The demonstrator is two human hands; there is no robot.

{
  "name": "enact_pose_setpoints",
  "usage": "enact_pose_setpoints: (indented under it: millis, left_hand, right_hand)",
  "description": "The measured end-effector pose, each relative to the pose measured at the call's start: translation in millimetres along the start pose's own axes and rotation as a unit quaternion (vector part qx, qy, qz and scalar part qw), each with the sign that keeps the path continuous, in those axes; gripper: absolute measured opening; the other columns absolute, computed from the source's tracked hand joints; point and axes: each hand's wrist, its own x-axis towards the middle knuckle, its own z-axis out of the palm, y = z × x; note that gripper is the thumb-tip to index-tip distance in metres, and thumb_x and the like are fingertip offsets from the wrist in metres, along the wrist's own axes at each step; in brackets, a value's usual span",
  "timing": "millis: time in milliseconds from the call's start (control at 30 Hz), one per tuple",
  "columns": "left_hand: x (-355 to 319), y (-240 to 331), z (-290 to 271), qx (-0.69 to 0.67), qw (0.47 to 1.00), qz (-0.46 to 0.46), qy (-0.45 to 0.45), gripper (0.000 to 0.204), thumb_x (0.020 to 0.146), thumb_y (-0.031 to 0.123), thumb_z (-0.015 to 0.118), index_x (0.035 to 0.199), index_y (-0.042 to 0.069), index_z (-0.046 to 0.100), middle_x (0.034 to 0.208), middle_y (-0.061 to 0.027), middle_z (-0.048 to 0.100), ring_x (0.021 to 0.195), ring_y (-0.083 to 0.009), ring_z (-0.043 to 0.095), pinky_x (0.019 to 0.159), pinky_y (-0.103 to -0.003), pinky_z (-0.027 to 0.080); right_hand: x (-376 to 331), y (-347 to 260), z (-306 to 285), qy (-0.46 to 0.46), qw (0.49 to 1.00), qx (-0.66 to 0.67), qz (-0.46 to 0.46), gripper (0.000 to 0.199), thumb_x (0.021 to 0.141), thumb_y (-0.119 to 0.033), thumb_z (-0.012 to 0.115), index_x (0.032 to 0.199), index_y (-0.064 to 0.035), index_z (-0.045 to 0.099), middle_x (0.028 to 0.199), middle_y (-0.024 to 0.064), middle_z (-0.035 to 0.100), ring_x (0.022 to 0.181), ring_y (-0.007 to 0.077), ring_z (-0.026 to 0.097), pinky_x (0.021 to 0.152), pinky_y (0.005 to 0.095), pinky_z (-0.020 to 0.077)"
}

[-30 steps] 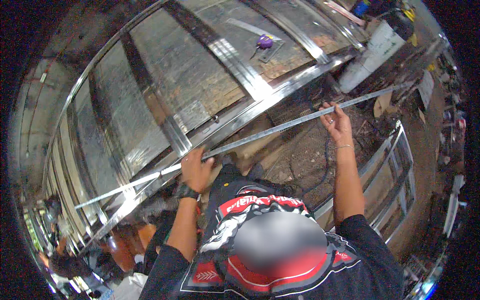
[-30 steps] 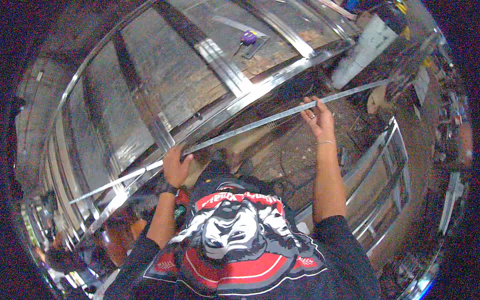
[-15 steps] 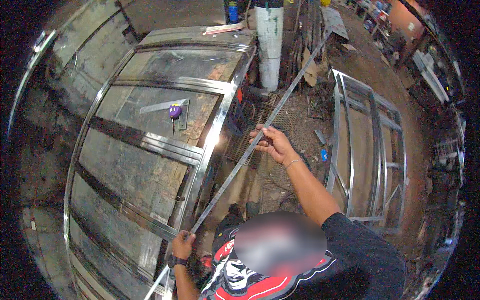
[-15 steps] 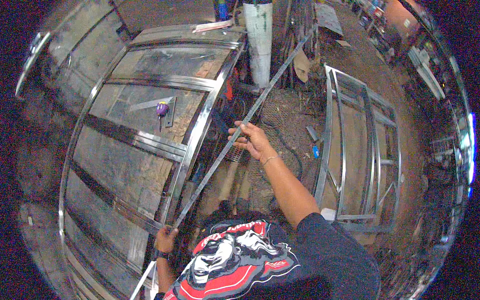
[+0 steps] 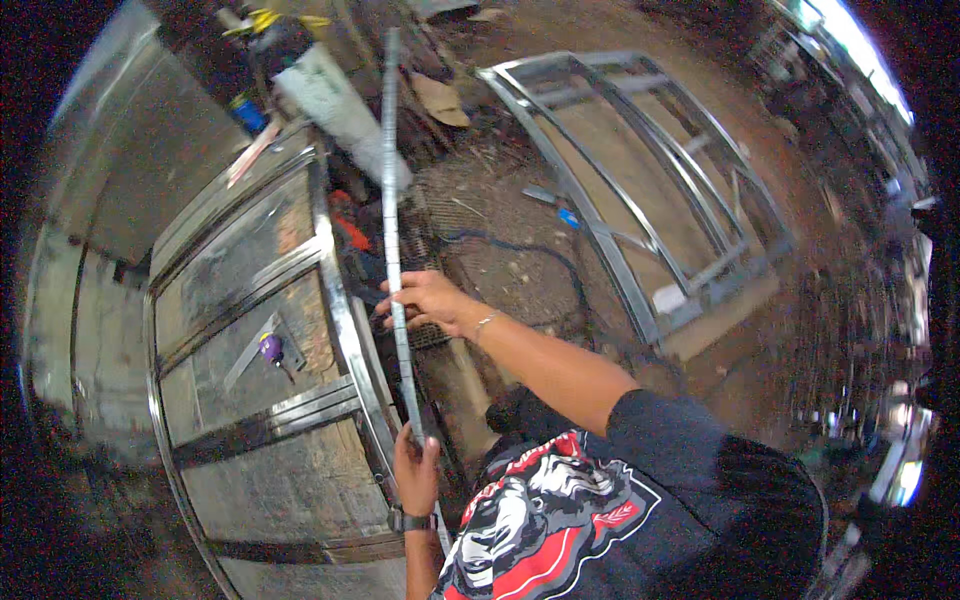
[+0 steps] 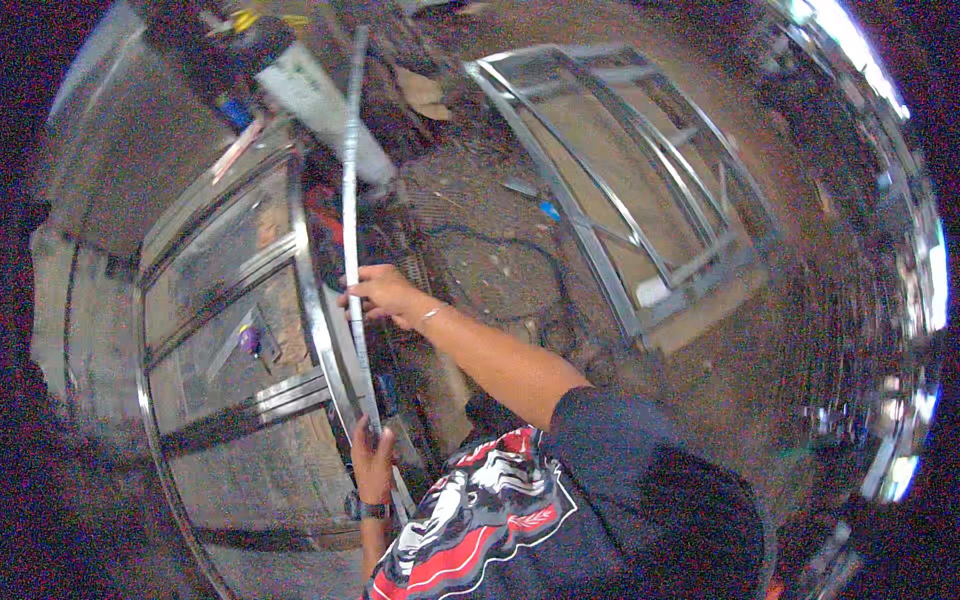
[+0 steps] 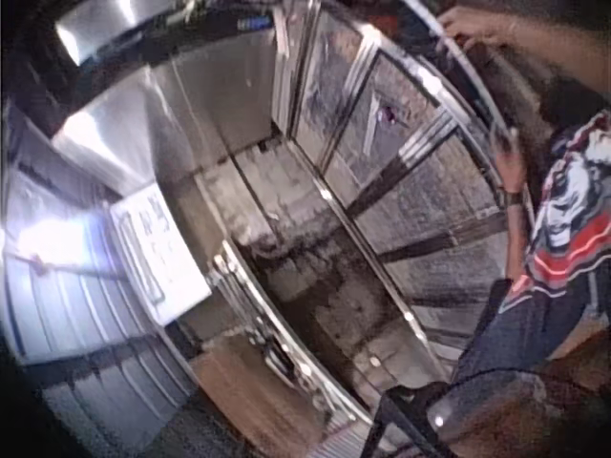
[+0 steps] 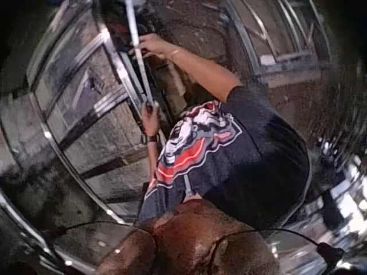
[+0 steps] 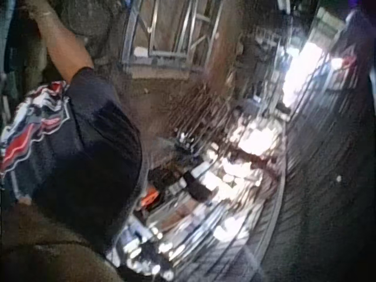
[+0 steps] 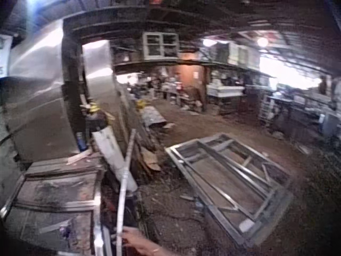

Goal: The person uses a metal square and a marker to draw straight lines along the edges of metal frame pieces on a workbench. After marking, the person picks up a long metal bar and walks through the workshop.

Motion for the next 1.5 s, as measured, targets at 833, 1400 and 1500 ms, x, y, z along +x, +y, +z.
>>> enact_pose_setpoints:
  millis: [833,1400,1500]
  left_hand:
    - [130,54,0,-0.05,0.993,0.011,-0.102,0.018,0.106,0.024,0.058,0.102,0.007,0.057,0.06,0.0011,0.047,0.04,-0.0078,0.039,0.034,-0.025,0.031]
    - [342,148,-17,0.001,0.936,0.166,-0.312,0.021,0.098,0.019,0.065,0.088,0.0,0.067,0.06,0.0006,0.056,0.047,-0.0092,0.049,0.044,-0.03,0.037]
    - [370,165,-78,0.049,0.934,0.161,-0.316,0.02,0.097,0.018,0.066,0.093,-0.001,0.07,0.059,-0.0024,0.059,0.047,-0.0101,0.051,0.044,-0.03,0.038]
  right_hand:
    - [-390,508,-182,0.635,0.664,-0.271,0.288,0.039,0.087,-0.034,0.063,0.105,-0.0015,0.074,0.096,0.0254,0.073,0.09,0.0447,0.072,0.082,0.0503,0.0578]
    - [-467,416,-61,0.813,0.524,-0.253,-0.008,0.013,0.089,-0.008,0.068,0.092,0.0043,0.071,0.077,0.0063,0.07,0.067,0.0145,0.064,0.061,0.0343,0.0537]
    - [-368,435,-7,0.804,0.53,-0.26,-0.065,0.013,0.089,-0.007,0.067,0.092,0.0052,0.07,0.076,0.0067,0.069,0.066,0.0157,0.065,0.058,0.0349,0.0536]
